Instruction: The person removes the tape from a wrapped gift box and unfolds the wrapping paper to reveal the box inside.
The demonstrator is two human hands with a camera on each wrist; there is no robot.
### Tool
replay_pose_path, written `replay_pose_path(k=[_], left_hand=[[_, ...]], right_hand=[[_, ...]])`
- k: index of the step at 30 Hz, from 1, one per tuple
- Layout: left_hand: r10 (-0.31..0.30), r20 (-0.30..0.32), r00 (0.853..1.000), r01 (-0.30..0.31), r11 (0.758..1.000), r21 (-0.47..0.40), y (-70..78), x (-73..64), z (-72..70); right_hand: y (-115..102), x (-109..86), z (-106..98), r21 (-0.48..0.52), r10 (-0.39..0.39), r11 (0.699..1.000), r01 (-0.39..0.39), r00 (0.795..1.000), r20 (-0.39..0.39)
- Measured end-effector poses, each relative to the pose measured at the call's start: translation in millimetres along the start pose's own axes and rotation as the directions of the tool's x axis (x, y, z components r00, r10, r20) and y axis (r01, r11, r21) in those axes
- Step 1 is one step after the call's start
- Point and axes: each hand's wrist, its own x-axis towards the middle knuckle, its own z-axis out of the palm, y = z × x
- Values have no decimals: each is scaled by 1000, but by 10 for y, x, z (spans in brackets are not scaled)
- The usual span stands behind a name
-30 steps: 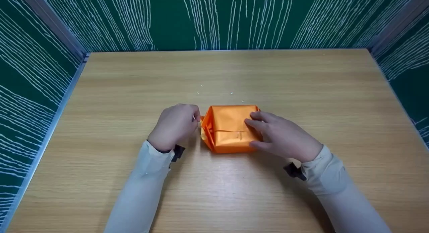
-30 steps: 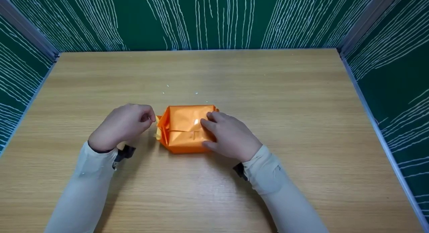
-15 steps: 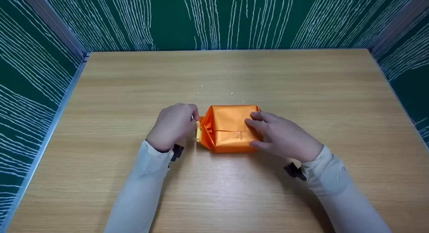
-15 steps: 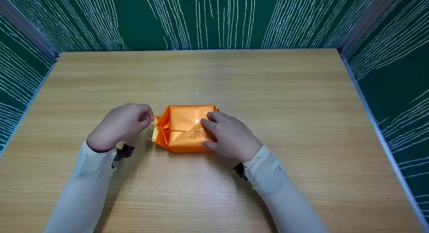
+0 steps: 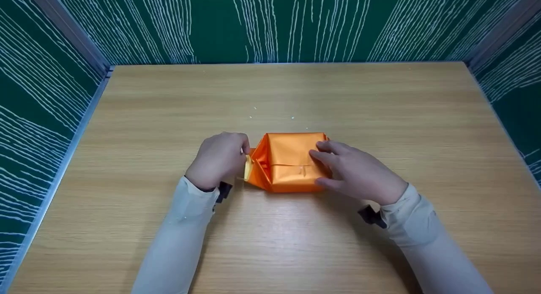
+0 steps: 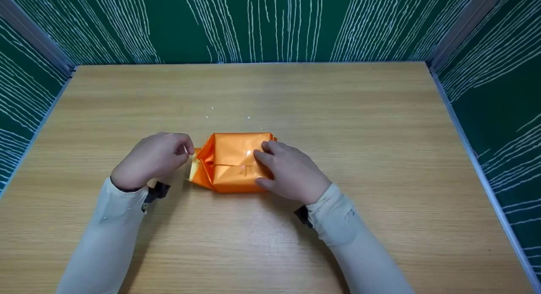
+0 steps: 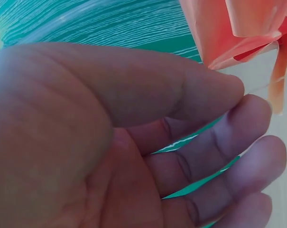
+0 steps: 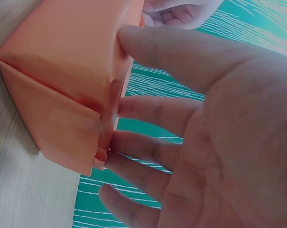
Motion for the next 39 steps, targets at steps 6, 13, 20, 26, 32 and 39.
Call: replay_pose_path(k=[6, 13, 20, 26, 32, 39], left_hand=[[-44, 41, 998, 44, 999, 9, -31, 8, -8], [-112, 47, 993, 109, 992, 55, -85, 18, -23], [-51, -155, 987, 55, 998, 21, -20, 20, -30], [166, -282, 945, -167, 986, 19, 163, -2, -12], [307, -215, 927, -302, 952, 55, 304, -5, 98], [358, -87, 930, -350, 932, 90, 382, 39, 308]], right_hand=[[-1, 6, -1, 0, 17, 1000, -17, 1000, 15], [-3, 6, -11, 5, 19, 1000, -19, 1000, 19], [-8, 13, -8, -1, 29, 1000, -29, 999, 27], [0, 15, 4, -9, 22, 1000, -22, 1000, 19], [3, 12, 6, -8, 15, 1000, -15, 1000, 12], [-3, 9, -7, -11, 19, 1000, -18, 1000, 12]])
